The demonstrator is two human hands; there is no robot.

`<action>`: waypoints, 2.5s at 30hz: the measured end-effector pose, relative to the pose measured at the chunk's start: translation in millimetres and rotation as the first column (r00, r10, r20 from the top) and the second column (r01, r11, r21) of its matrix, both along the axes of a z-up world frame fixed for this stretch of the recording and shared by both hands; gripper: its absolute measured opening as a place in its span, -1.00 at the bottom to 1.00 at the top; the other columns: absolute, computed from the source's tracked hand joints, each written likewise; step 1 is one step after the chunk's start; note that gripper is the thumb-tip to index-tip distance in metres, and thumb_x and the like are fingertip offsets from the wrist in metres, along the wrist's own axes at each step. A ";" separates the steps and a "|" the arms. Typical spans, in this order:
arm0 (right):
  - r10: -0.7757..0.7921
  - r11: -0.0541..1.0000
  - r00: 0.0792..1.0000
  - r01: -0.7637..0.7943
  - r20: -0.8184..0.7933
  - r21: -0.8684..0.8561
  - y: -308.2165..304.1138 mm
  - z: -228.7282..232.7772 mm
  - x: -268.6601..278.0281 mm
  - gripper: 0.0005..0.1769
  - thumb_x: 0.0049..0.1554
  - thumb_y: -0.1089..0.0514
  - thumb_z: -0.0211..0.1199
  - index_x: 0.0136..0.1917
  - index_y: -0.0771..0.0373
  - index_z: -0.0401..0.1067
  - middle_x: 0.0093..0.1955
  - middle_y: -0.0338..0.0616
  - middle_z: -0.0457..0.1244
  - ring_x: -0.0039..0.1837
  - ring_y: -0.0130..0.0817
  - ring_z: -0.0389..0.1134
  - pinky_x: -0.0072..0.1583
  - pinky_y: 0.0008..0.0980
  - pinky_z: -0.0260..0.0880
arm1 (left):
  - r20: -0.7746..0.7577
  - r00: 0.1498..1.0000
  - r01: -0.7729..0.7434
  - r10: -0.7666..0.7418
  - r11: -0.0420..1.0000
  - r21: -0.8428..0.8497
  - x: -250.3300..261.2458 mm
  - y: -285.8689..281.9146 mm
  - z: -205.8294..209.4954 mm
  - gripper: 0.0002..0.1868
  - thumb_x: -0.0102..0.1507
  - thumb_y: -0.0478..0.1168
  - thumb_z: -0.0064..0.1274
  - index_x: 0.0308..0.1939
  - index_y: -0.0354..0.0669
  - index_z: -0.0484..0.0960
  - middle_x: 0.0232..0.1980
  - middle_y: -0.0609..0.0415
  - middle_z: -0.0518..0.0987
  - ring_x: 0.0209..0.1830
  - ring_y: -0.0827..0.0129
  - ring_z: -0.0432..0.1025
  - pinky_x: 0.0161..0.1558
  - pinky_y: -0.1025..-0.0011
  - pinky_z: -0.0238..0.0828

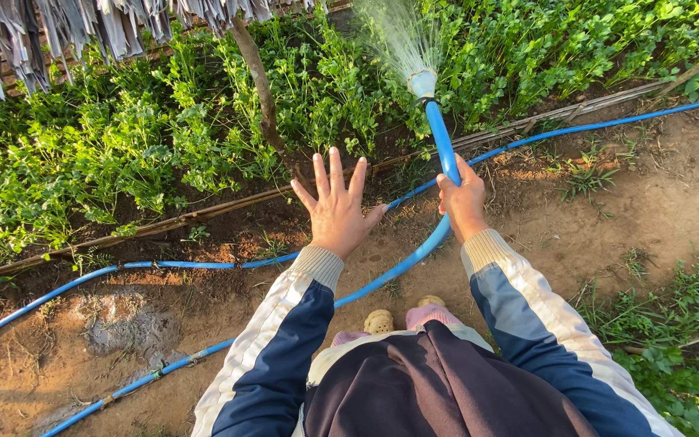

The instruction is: The person waters rows of green leafy plants using a blue garden hose, moving the spray across the vegetation while walking along the garden bed.

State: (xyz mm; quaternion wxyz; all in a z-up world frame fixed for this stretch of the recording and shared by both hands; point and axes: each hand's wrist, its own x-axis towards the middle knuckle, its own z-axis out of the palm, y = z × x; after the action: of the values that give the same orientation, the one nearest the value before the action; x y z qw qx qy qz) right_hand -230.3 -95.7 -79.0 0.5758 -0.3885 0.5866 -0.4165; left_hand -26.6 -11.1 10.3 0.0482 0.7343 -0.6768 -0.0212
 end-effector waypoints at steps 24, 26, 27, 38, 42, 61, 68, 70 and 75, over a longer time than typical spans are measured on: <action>-0.015 0.994 0.999 0.009 0.051 0.107 0.1 -56.7 -66.2 -0.40 0.17 0.34 0.18 0.48 0.17 0.34 -0.38 -0.32 0.16 -0.44 -0.55 0.12 -0.44 -0.42 0.17 | -0.073 0.997 -0.029 0.034 0.997 0.069 -66.8 -23.2 -12.6 0.07 0.11 0.34 0.20 0.59 0.24 0.04 0.66 -0.17 -0.23 0.65 -0.20 -0.42 0.32 -0.65 -0.55; -0.018 0.990 0.999 0.014 0.027 0.139 2.5 -64.8 -71.3 -0.40 0.16 0.34 0.19 0.48 0.16 0.30 -0.40 -0.30 0.15 -0.46 -0.53 0.11 -0.45 -0.40 0.16 | -0.067 0.997 -0.030 0.036 0.996 0.085 -73.4 -24.4 -14.8 0.06 0.11 0.34 0.20 0.58 0.24 0.04 0.66 -0.18 -0.23 0.65 -0.21 -0.43 0.31 -0.65 -0.55; -0.019 0.988 1.000 0.016 0.016 0.155 4.5 -69.0 -74.2 -0.39 0.16 0.34 0.20 0.48 0.16 0.29 -0.41 -0.30 0.14 -0.46 -0.52 0.11 -0.45 -0.39 0.15 | -0.063 0.997 -0.031 0.037 0.995 0.093 -76.9 -24.3 -16.0 0.06 0.11 0.34 0.20 0.58 0.24 0.05 0.66 -0.18 -0.24 0.64 -0.21 -0.43 0.30 -0.65 -0.55; -0.032 0.969 0.999 0.023 0.031 0.245 28.6 -115.7 -106.5 -0.45 0.15 0.32 0.23 0.42 0.20 0.36 -0.43 -0.27 0.12 -0.50 -0.46 0.09 -0.45 -0.35 0.13 | -0.058 0.998 -0.023 0.027 0.997 0.071 -100.0 -15.6 -28.3 0.06 0.11 0.35 0.20 0.58 0.21 0.07 0.66 -0.19 -0.23 0.65 -0.21 -0.43 0.31 -0.66 -0.54; -0.064 0.951 0.998 0.056 0.017 0.304 38.8 -131.0 -115.2 -0.45 0.15 0.31 0.24 0.42 0.18 0.37 -0.41 -0.28 0.13 -0.49 -0.45 0.10 -0.44 -0.34 0.15 | -0.053 0.998 -0.033 0.040 0.993 0.116 -108.0 -11.8 -33.2 0.07 0.10 0.36 0.20 0.57 0.22 0.07 0.66 -0.18 -0.24 0.65 -0.20 -0.45 0.31 -0.65 -0.56; -0.047 0.936 0.998 0.057 -0.039 0.347 55.7 -131.8 -127.0 -0.40 0.17 0.31 0.25 0.47 0.12 0.33 -0.35 -0.26 0.19 -0.44 -0.45 0.13 -0.41 -0.33 0.19 | -0.023 1.000 -0.012 0.016 0.985 0.170 -126.0 -7.9 -26.2 0.05 0.14 0.38 0.15 0.58 0.20 0.04 0.66 -0.21 -0.28 0.64 -0.20 -0.50 0.31 -0.65 -0.59; -0.037 0.934 0.999 0.024 0.029 0.357 59.8 -145.2 -129.6 -0.42 0.16 0.31 0.27 0.45 0.13 0.35 -0.37 -0.24 0.18 -0.46 -0.45 0.12 -0.41 -0.33 0.19 | -0.022 1.000 -0.008 0.012 0.988 0.154 -127.3 -6.5 -26.9 0.05 0.13 0.38 0.15 0.58 0.19 0.05 0.66 -0.20 -0.28 0.65 -0.20 -0.50 0.31 -0.66 -0.57; -0.083 0.928 0.996 0.064 0.038 0.367 60.4 -144.3 -130.2 -0.43 0.16 0.31 0.26 0.44 0.12 0.37 -0.37 -0.24 0.17 -0.47 -0.45 0.10 -0.41 -0.34 0.18 | -0.024 1.000 -0.006 0.010 0.989 0.150 -126.0 -4.8 -27.0 0.05 0.14 0.37 0.16 0.58 0.19 0.05 0.66 -0.21 -0.28 0.64 -0.21 -0.50 0.30 -0.66 -0.57; -0.228 0.918 0.972 0.196 0.056 0.345 54.4 -142.6 -143.6 -0.44 0.17 0.32 0.23 0.43 0.09 0.36 -0.37 -0.23 0.16 -0.48 -0.43 0.10 -0.42 -0.33 0.18 | -0.023 1.000 -0.004 0.008 0.990 0.144 -128.9 -5.9 -27.8 0.04 0.14 0.37 0.15 0.58 0.20 0.06 0.66 -0.19 -0.27 0.65 -0.21 -0.50 0.31 -0.66 -0.57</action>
State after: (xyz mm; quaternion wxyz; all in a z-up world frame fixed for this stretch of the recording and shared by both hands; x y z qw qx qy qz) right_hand -373.9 -41.3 -221.5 0.6126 -0.1980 0.6596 -0.3880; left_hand -155.5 -17.0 -17.5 0.0033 0.7375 -0.6707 -0.0785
